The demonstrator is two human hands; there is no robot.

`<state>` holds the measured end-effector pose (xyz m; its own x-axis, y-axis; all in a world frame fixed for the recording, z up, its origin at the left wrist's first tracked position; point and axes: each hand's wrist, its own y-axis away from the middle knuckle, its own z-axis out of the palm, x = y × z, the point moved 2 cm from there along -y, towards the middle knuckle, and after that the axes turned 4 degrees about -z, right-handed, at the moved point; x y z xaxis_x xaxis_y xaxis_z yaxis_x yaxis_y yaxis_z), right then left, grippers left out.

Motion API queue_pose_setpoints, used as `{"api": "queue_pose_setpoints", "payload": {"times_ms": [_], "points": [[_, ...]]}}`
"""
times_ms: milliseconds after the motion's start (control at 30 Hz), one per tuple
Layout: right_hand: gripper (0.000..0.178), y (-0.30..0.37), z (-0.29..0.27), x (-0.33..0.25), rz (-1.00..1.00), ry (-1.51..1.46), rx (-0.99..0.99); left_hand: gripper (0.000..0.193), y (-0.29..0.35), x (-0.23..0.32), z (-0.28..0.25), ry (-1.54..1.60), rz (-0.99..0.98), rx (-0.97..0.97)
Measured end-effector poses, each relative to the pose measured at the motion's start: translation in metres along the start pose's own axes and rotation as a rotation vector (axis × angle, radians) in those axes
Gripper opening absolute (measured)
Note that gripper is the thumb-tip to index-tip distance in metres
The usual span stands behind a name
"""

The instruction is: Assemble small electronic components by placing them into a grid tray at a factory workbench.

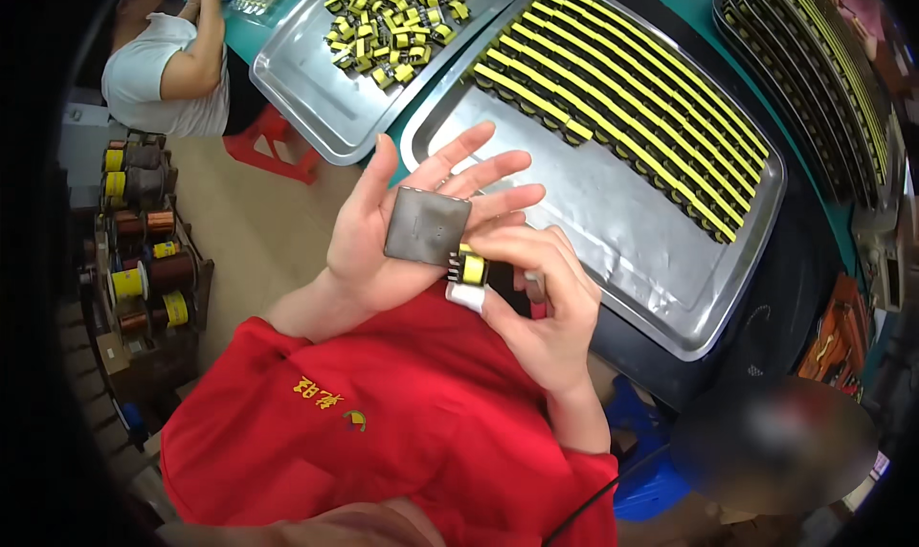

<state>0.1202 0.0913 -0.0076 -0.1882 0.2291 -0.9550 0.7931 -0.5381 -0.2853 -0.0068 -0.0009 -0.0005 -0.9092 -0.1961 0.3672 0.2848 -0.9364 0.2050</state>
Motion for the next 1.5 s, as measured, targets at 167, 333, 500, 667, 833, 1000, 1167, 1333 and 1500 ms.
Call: {"api": "queue_pose_setpoints", "payload": {"times_ms": [167,333,500,667,833,1000,1167,1333,1500], "points": [[0.042,0.007,0.000,0.005,-0.007,0.006,0.016,0.087,0.001,-0.010,0.005,-0.120,0.002,-0.104],[0.039,0.013,-0.001,0.009,-0.025,-0.035,0.042,0.091,0.005,-0.016,0.005,-0.215,0.011,-0.072],[0.036,0.011,-0.001,0.010,-0.042,-0.018,0.057,0.095,0.002,-0.019,0.003,-0.270,0.000,-0.082],[0.033,0.010,-0.005,0.015,-0.093,0.035,-0.031,0.099,0.000,-0.021,-0.002,-0.280,-0.008,-0.071],[0.041,0.003,-0.002,-0.002,-0.099,0.257,-0.035,0.100,0.001,-0.021,-0.006,-0.285,0.016,-0.082],[0.045,-0.001,0.004,-0.006,-0.157,0.366,-0.061,0.107,0.003,-0.018,-0.011,-0.540,0.095,-0.108],[0.034,-0.006,0.005,0.001,-0.226,0.373,-0.087,0.109,0.004,-0.018,-0.009,-0.598,0.123,-0.040],[0.046,-0.012,0.008,-0.001,-0.238,0.403,-0.138,0.109,0.004,-0.018,-0.015,-0.638,0.088,-0.014],[0.040,-0.016,0.005,0.001,-0.199,0.386,-0.158,0.094,0.001,-0.018,-0.016,-0.680,0.075,-0.007]]}}
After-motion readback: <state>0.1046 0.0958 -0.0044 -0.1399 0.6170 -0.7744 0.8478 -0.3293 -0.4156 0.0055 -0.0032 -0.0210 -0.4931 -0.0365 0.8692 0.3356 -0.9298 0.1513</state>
